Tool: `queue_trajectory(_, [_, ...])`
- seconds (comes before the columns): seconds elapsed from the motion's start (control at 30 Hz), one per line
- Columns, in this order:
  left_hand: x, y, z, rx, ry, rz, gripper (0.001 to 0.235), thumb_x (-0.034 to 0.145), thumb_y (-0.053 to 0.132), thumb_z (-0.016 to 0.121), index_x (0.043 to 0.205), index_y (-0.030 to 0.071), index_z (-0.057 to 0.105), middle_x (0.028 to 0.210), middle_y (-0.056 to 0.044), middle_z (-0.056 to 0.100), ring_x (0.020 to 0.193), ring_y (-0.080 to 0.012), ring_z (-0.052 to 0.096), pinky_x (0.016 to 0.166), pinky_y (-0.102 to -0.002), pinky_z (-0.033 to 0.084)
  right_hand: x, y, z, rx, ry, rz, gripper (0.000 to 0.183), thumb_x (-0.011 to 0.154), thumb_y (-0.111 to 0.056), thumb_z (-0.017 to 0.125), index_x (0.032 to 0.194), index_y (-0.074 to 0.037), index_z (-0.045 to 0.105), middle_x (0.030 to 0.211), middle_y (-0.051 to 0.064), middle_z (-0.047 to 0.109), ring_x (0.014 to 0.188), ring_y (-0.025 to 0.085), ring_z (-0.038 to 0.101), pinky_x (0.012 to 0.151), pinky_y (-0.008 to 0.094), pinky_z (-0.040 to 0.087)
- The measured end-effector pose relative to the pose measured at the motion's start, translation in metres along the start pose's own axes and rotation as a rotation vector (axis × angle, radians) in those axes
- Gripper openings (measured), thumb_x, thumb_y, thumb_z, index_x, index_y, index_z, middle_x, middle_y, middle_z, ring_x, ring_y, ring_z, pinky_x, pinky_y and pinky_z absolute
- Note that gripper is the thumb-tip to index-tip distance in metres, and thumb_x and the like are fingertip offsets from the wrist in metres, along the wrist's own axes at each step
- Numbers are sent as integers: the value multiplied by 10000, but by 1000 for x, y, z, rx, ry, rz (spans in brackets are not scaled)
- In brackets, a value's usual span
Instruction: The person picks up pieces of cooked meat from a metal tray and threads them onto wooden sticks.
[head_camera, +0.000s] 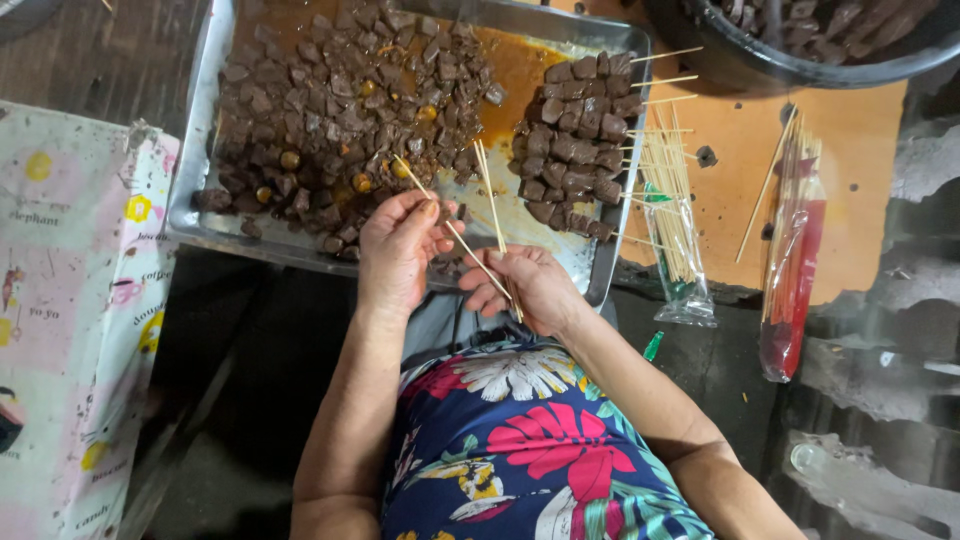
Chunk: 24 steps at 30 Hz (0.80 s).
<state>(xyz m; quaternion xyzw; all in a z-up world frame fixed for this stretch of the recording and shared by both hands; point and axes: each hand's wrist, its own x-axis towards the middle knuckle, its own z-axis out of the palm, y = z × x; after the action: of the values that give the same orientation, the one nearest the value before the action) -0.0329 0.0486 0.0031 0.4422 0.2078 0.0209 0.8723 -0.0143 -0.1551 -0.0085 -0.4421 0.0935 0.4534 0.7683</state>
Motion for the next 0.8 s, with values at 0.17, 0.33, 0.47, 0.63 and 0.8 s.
queue_trajectory(0.17, [3,7,0,28,-6,29,129,1011,66,618,1133,34,648,1008,-120,744,820,-179,743,656,-255,588,8,0,-6,10,-50,-34,339,1034,-206,511,1195,57,653,982,202,759,709,252,757,603,346,618])
queue_trajectory(0.33, [0,-1,4,91,2,31,127,1009,61,617,1124,18,650,1003,-113,746,807,-167,736,639,-243,586,10,7,-3,-89,38,-83,251,1018,-169,609,1164,8,711,822,108,734,524,128,593,452,266,469])
queue_trajectory(0.47, [-1,-12,11,139,3,33,180,1011,98,617,1165,11,646,1023,-87,753,803,-144,721,643,-231,566,11,12,-1,-222,157,-173,189,1000,-147,619,1072,0,714,675,21,597,448,88,456,394,246,344])
queue_trajectory(0.63, [-12,7,0,647,54,278,254,1015,157,617,1246,51,601,1065,-58,736,845,-145,738,677,-256,603,5,8,-8,-300,186,-165,189,1011,-148,597,1060,-14,721,656,0,567,434,66,386,389,235,287])
queue_trajectory(0.8, [-2,59,-52,1388,316,338,258,987,102,682,1233,32,654,1145,-166,732,844,-225,743,687,-325,631,3,9,-14,-215,158,-222,179,1020,-125,589,1062,-5,715,644,10,563,452,72,397,407,237,308])
